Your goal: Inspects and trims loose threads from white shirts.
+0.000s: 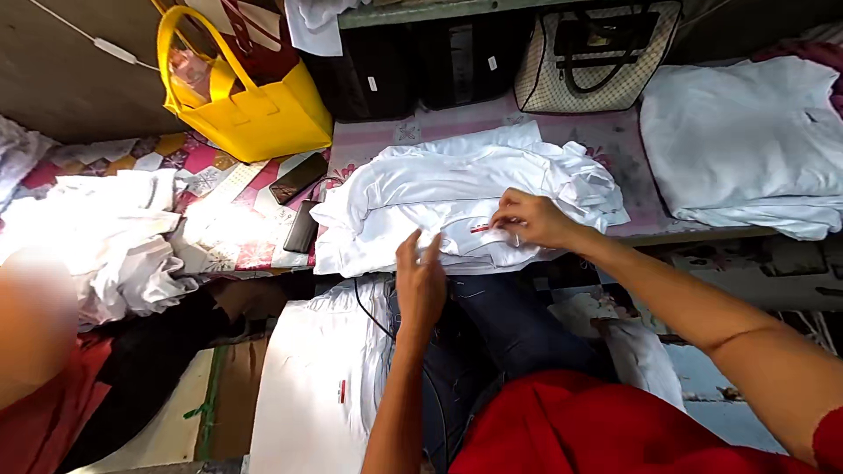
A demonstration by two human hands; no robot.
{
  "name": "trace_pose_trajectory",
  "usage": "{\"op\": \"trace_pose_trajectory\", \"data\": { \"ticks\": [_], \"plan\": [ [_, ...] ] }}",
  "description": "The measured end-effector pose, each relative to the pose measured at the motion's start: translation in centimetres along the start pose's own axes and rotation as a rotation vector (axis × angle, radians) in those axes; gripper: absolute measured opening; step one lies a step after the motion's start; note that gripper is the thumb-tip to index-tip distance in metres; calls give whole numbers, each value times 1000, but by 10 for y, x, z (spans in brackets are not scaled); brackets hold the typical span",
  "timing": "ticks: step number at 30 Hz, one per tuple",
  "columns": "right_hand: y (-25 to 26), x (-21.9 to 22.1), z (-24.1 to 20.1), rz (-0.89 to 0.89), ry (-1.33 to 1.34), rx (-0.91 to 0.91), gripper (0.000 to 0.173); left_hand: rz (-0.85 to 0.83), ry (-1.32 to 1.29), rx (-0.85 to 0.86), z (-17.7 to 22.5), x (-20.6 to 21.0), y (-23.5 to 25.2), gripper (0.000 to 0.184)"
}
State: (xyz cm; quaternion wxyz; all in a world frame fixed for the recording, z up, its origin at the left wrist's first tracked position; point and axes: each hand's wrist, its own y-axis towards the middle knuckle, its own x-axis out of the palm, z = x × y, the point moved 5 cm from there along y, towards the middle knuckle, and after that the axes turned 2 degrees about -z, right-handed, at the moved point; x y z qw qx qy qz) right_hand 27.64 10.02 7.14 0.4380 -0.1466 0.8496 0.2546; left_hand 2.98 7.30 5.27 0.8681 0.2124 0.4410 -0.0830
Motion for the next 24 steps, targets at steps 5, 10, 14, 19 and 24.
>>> {"op": "trace_pose_trajectory", "data": {
  "ticks": [5,10,14,19,24],
  "plan": [
    [-15,8,33,-366,-331,-13,41,-384,212,-26,-35,12,55,31],
    [-9,-65,57,-189,-97,250,13,-166,37,-146,-57,-61,112,20],
    [52,-97,64,85,-147,465,34,48,171,-189,-47,-62,201,39],
    [75,-30,165,71,-377,723,31,6,177,-259,-124,30,226,42],
    [58,-16,193,54,-290,768,34,142,165,-32,-131,33,183,40]
  ]
}}
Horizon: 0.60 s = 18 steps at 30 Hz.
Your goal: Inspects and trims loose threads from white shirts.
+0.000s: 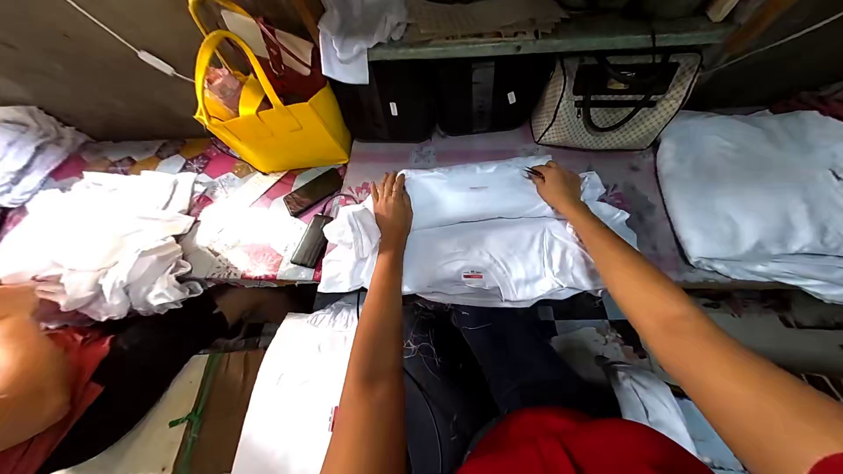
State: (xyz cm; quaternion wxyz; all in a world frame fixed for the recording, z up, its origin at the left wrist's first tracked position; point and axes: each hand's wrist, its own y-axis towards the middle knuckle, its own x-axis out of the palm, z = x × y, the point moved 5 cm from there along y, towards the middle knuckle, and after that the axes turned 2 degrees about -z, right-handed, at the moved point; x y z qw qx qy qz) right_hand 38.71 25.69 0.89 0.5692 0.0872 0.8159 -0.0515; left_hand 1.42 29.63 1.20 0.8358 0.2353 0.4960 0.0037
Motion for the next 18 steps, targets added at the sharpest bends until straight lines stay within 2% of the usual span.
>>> {"op": "trace_pose_trajectory", "data": {
  "ticks": [2,3,5,7,9,11,12,14,18],
  "plan": [
    [-5,-9,-2,44,-1,34,33,87,-1,159,29,-14,-49,40],
    [-12,-11,-5,75,-16,60,33,113,2,172,43,-14,-80,43],
    [-33,-17,-25,177,-30,60,36,116,43,72,61,-10,-133,45],
    [-66,-21,-60,287,5,-74,38,164,79,-97,67,-12,-166,31],
    [-102,-16,-102,269,143,-278,31,133,27,-260,68,-22,-177,25],
    [-111,-9,-139,208,286,-412,28,5,-57,-393,67,-32,-175,27],
    [-104,-7,-153,180,327,-430,26,-35,-86,-426,68,-35,-174,27],
    [-68,-7,-175,136,365,-372,21,-6,-97,-435,68,-38,-178,24],
    [18,6,-200,-169,349,-116,45,-104,-92,-576,63,-38,-193,30]
  ]
}}
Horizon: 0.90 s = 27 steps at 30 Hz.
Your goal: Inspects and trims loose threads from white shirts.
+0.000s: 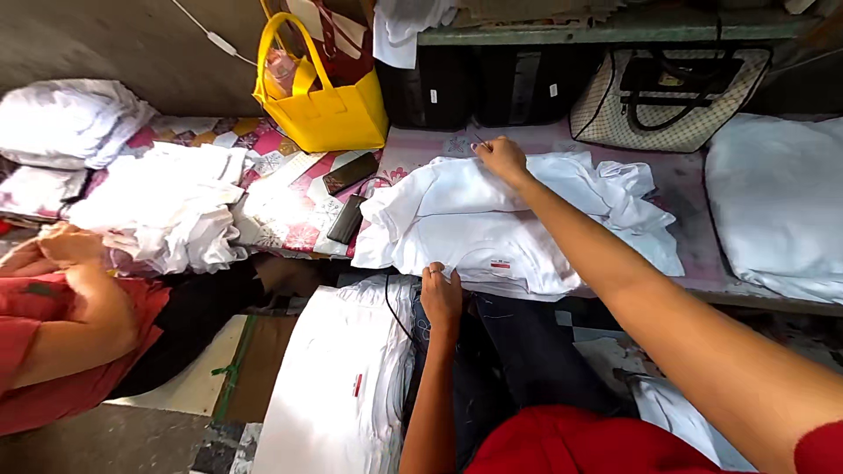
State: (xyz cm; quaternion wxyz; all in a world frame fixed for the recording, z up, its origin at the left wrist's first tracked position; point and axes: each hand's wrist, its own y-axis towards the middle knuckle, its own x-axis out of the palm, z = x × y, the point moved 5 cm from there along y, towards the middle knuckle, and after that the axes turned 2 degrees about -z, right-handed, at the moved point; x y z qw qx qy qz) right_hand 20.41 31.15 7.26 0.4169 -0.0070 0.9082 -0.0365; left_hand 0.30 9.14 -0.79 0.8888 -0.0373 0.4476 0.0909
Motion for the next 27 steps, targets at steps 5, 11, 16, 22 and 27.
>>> {"op": "trace_pose_trajectory", "data": {
  "ticks": [5,11,16,22,27],
  "plan": [
    [57,34,25,-40,433,205,29,139,-226,36,-15,-5,-7,19],
    [-9,-17,2,205,776,-5,16,46,-1037,-200,-25,-1,-2,15],
    [-56,-8,-5,131,427,-151,17,139,-413,195,20,-37,12,21],
    [-31,7,20,178,192,16,42,30,-169,555,112,-48,148,40],
    [-31,15,33,139,258,2,28,-15,-28,568,85,-10,197,17]
  ]
}}
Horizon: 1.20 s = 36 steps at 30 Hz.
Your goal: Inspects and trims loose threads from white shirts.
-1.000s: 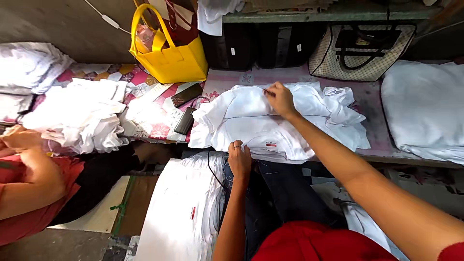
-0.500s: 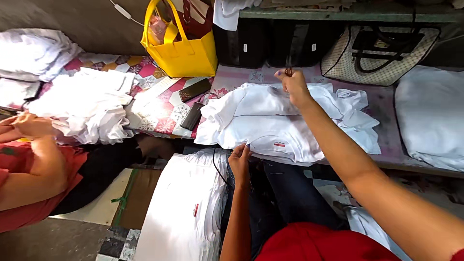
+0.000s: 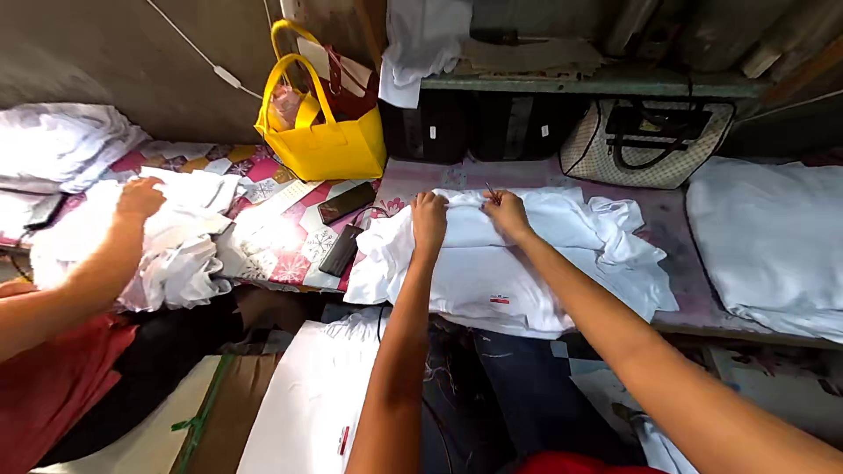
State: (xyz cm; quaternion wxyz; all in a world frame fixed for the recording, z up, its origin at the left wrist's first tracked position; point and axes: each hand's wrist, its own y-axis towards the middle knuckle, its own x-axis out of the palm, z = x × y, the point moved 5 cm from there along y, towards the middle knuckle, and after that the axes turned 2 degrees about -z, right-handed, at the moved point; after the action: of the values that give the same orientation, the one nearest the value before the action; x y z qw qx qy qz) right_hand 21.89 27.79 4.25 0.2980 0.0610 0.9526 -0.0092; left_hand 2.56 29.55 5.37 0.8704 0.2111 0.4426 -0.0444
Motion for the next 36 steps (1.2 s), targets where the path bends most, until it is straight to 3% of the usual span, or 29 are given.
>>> {"op": "trace_pose_trajectory", "data": {
  "ticks": [5,9,14,20,26,29,36],
  "plan": [
    [-8,1,-2,-55,134,-12,28,348,-20,166,-3,16,-65,16],
    [-18,11,-14,-85,110,-31,34,398,-13,125,-2,22,-80,16],
    [-26,11,-10,-176,195,73,21,479,-174,8,23,20,-87,21],
    [-46,14,-5,-231,528,183,12,309,-734,-324,43,29,-83,24],
    [-62,18,1,-155,625,240,10,402,-591,-264,48,39,-87,16],
    [-67,20,5,-167,598,206,11,365,-699,-334,38,43,-93,11],
    [-68,-1,-6,-129,276,29,36,337,-1036,-504,29,53,-102,12]
  ]
}}
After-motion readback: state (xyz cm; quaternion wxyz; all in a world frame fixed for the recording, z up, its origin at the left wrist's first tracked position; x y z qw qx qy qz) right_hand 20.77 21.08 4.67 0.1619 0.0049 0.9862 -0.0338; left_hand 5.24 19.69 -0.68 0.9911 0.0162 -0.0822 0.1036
